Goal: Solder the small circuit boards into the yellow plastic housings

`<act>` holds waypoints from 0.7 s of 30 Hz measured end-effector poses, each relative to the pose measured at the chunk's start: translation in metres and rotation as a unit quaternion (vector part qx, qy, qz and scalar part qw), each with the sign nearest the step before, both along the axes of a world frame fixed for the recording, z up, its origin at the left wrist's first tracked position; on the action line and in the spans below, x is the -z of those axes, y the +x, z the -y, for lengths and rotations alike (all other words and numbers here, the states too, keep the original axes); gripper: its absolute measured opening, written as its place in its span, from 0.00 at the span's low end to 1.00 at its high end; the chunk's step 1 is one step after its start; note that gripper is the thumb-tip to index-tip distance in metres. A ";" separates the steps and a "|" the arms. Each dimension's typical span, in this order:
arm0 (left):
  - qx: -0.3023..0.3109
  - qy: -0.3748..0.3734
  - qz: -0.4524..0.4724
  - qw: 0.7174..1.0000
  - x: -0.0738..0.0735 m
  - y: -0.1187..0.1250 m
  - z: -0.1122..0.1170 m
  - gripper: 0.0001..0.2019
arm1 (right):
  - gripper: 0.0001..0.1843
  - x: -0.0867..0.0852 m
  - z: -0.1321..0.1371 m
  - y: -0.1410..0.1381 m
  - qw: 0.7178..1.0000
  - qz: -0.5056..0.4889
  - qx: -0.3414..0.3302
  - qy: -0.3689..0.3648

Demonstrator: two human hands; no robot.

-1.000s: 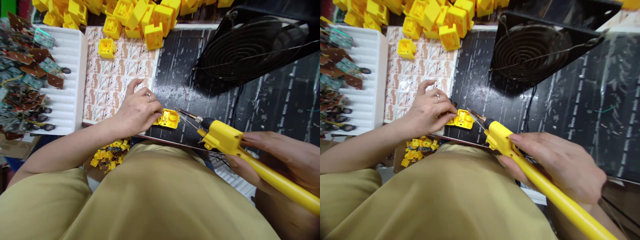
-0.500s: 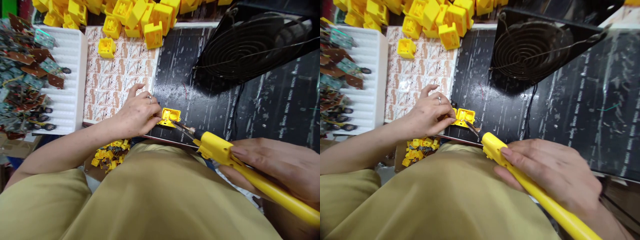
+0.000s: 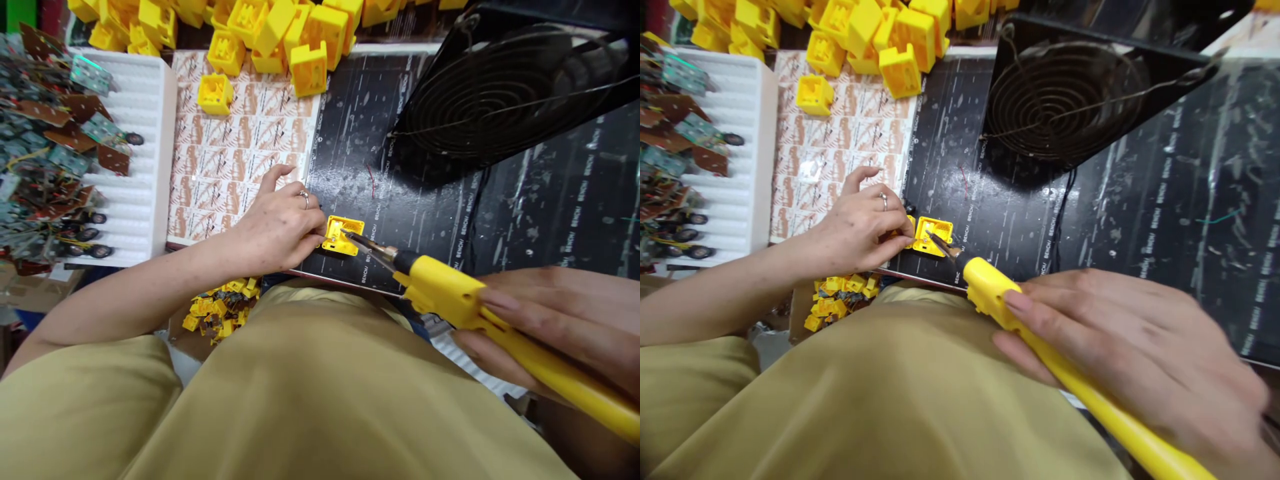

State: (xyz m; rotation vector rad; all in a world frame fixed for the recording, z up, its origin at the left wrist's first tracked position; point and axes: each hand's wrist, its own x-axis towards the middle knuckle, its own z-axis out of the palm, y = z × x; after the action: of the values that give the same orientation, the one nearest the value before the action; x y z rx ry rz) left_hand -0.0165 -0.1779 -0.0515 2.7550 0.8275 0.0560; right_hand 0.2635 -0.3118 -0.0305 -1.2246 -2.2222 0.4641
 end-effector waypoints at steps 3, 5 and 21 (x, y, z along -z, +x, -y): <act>0.003 0.001 -0.003 1.000 0.000 0.000 0.000 0.12 | 0.39 0.001 0.004 0.005 1.000 -0.007 -0.004 -0.002; 0.005 0.002 -0.008 1.000 -0.001 0.001 -0.001 0.12 | 0.41 0.003 0.002 0.005 1.000 -0.016 -0.016 0.017; 0.006 0.006 -0.011 1.000 -0.001 0.001 -0.001 0.13 | 0.43 0.014 -0.005 0.011 0.997 0.007 -0.044 0.059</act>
State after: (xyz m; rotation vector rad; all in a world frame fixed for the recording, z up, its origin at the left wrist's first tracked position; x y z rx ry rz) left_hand -0.0158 -0.1774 -0.0506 2.7773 0.8178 0.0275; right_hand 0.2740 -0.3071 -0.0445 -1.0765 -2.2880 0.3530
